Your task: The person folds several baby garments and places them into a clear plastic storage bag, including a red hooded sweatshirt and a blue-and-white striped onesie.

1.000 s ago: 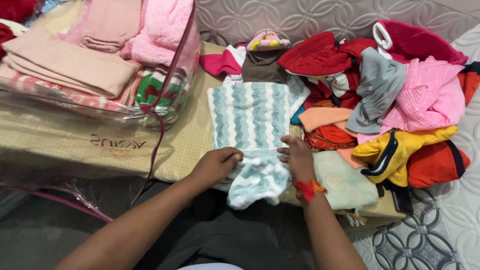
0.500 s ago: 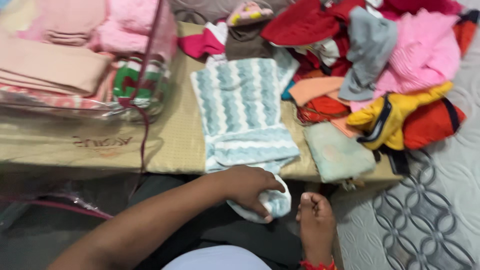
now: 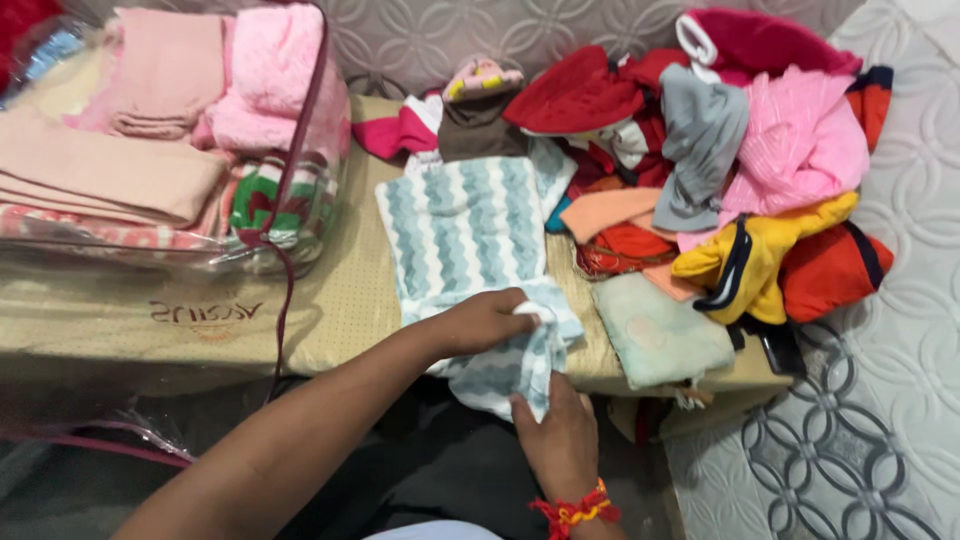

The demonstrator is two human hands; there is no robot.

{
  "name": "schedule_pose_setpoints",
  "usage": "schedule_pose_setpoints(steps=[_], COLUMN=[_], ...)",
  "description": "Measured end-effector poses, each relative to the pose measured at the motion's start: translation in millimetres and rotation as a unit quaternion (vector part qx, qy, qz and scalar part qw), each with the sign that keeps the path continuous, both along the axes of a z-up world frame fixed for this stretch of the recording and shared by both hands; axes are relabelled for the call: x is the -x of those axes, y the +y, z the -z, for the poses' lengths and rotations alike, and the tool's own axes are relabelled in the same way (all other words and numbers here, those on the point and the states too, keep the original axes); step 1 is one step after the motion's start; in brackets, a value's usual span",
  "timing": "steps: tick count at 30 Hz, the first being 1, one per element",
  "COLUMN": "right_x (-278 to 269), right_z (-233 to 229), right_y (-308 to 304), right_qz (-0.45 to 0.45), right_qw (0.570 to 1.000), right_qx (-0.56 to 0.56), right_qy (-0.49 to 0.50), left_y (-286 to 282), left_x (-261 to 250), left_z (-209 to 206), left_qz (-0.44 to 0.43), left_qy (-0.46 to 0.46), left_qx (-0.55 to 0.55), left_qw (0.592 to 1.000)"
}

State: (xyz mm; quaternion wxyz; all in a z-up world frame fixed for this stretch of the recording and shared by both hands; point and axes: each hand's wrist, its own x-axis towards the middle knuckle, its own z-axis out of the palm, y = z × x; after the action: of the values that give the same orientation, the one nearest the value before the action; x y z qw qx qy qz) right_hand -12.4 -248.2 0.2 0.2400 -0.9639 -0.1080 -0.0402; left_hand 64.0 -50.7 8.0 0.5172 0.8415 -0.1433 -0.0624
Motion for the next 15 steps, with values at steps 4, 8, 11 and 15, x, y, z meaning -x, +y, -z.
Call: schedule_pose_setpoints(steps=[4, 8, 11, 15], right_x=[-0.2, -8.9, -35.6, -107.5], right_z=[16.0, 27.4, 30.2, -6.6], right_y=[-14.9, -21.8, -17.0, -11.3], right_qz=[-0.017, -0.025, -0.154, -0.453], right_qw=[0.991, 0.980, 0.951, 0.848], right_qx=[-0.132, -0.191, -0.261, -0.146], right_qy=[0.006, 0.053, 0.058, 0.234], left_y=[13.3, 23.7, 31.6, 49.5], left_x=[-0.7, 1.1, 11.4, 26.0], left_z=[17.3, 31.5, 21.4, 9.3], left_qz=[-0.165, -0.140, -0.169, -0.178], left_qy=[0.238, 0.171, 0.245, 0.279], left_qx=[0.244, 0.360, 0.368, 0.403], left_qw=[0.926, 0.906, 0.881, 0.854])
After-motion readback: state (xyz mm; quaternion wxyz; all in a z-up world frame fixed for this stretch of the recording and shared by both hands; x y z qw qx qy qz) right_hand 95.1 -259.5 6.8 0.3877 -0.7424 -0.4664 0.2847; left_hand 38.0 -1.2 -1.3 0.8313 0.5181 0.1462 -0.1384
